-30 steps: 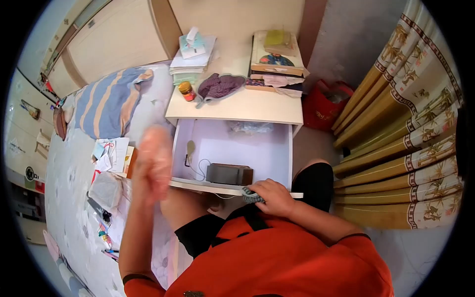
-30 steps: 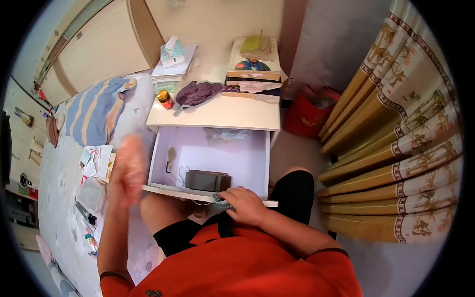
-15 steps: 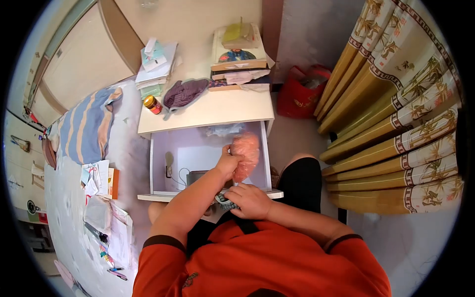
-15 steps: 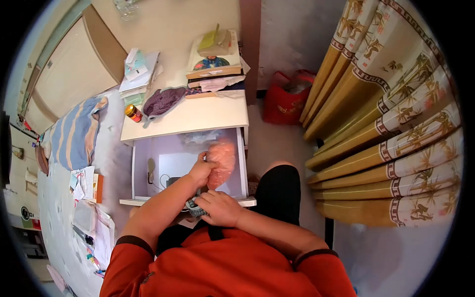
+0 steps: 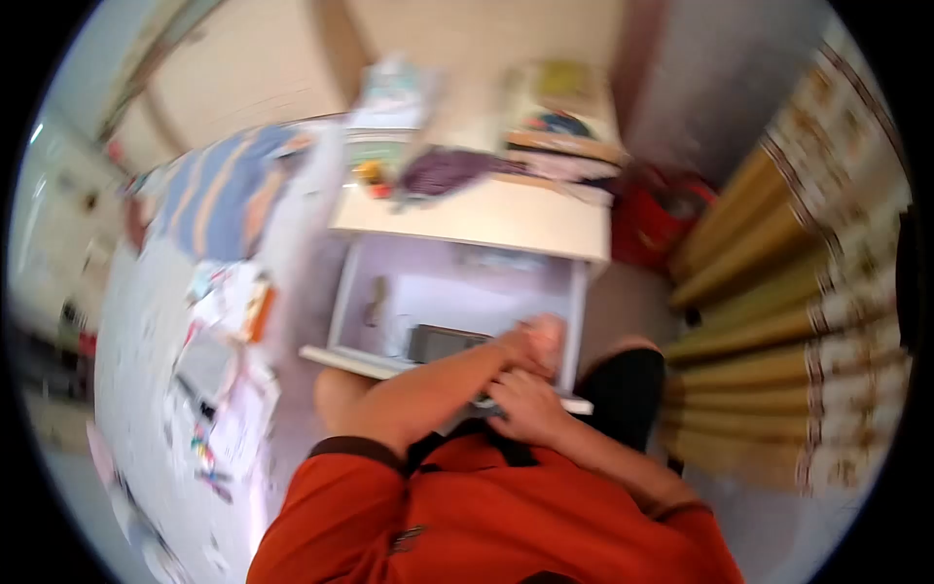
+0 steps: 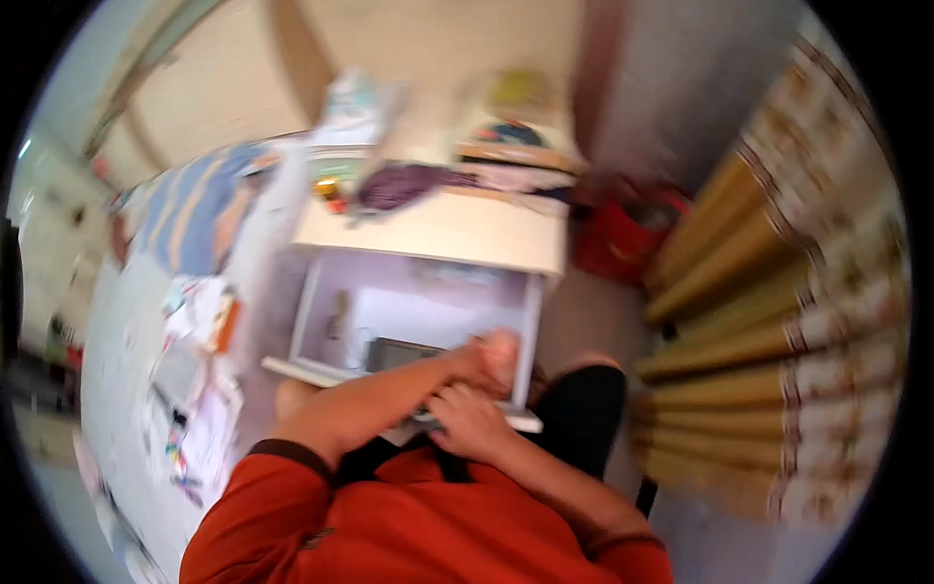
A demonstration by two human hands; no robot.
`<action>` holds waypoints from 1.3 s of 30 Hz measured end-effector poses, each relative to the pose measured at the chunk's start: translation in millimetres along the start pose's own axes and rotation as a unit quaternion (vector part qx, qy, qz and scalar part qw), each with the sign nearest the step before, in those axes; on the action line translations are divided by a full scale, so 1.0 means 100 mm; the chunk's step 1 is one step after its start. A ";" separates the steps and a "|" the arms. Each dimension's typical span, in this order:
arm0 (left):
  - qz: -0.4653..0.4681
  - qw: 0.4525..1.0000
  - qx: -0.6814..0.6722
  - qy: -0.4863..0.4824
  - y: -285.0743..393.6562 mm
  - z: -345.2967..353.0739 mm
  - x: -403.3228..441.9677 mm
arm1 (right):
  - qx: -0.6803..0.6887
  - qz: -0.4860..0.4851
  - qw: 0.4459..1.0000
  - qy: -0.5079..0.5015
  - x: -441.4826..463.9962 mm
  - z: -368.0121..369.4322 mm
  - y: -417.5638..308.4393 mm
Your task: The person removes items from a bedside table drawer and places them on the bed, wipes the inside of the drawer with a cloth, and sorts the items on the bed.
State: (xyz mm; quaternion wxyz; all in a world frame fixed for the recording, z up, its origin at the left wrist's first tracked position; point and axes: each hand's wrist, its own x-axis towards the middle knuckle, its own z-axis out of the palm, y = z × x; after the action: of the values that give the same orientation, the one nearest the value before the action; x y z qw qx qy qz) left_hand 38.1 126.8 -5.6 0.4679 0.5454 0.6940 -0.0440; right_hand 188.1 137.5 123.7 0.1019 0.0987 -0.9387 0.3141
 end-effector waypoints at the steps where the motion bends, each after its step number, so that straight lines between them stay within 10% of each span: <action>1: -0.038 0.999 -0.017 0.028 0.04 -0.14 -0.18 | -0.001 0.021 1.000 -0.009 0.00 0.00 -0.01; 8: 0.037 0.884 -0.387 0.258 -0.04 -0.33 -1.08 | -0.004 0.019 1.000 0.013 0.05 -0.04 -0.07; 11: 0.172 0.728 -0.486 0.452 -0.52 -0.21 -1.67 | 0.006 0.023 1.000 0.021 0.05 0.00 -0.05; 13: 0.109 0.635 -0.512 0.568 -0.78 -0.19 -2.32 | -0.005 0.021 0.999 0.033 0.07 -0.01 -0.07; 17: -0.089 0.241 -0.612 0.748 -1.14 0.15 -3.17 | -0.002 0.022 0.999 0.040 0.07 0.03 -0.06; 19: -0.158 0.157 -0.624 0.749 -1.29 0.33 -3.38 | -0.009 0.011 0.999 0.032 0.08 0.04 -0.04; 26: -0.211 0.101 -0.710 0.665 -1.97 0.43 -3.60 | -0.012 0.022 0.999 0.045 0.09 0.07 -0.07; 30: -0.171 0.144 -0.715 0.663 -2.25 0.44 -3.58 | -0.032 0.041 0.998 0.027 0.08 0.02 -0.08; 36: -0.055 0.069 -0.754 0.651 -2.03 0.22 -3.65 | -0.032 0.054 0.997 0.035 0.07 -0.01 -0.11; 39: 0.061 0.162 -0.777 0.605 -2.57 0.62 -3.49 | -0.026 0.058 0.998 0.010 0.07 0.06 -0.03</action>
State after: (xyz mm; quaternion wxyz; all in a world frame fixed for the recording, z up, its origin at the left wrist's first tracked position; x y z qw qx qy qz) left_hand -141.0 -261.6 87.2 0.0829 -0.2062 0.3968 0.8906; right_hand 181.1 130.9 122.7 0.0950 0.0381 -0.9497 0.2959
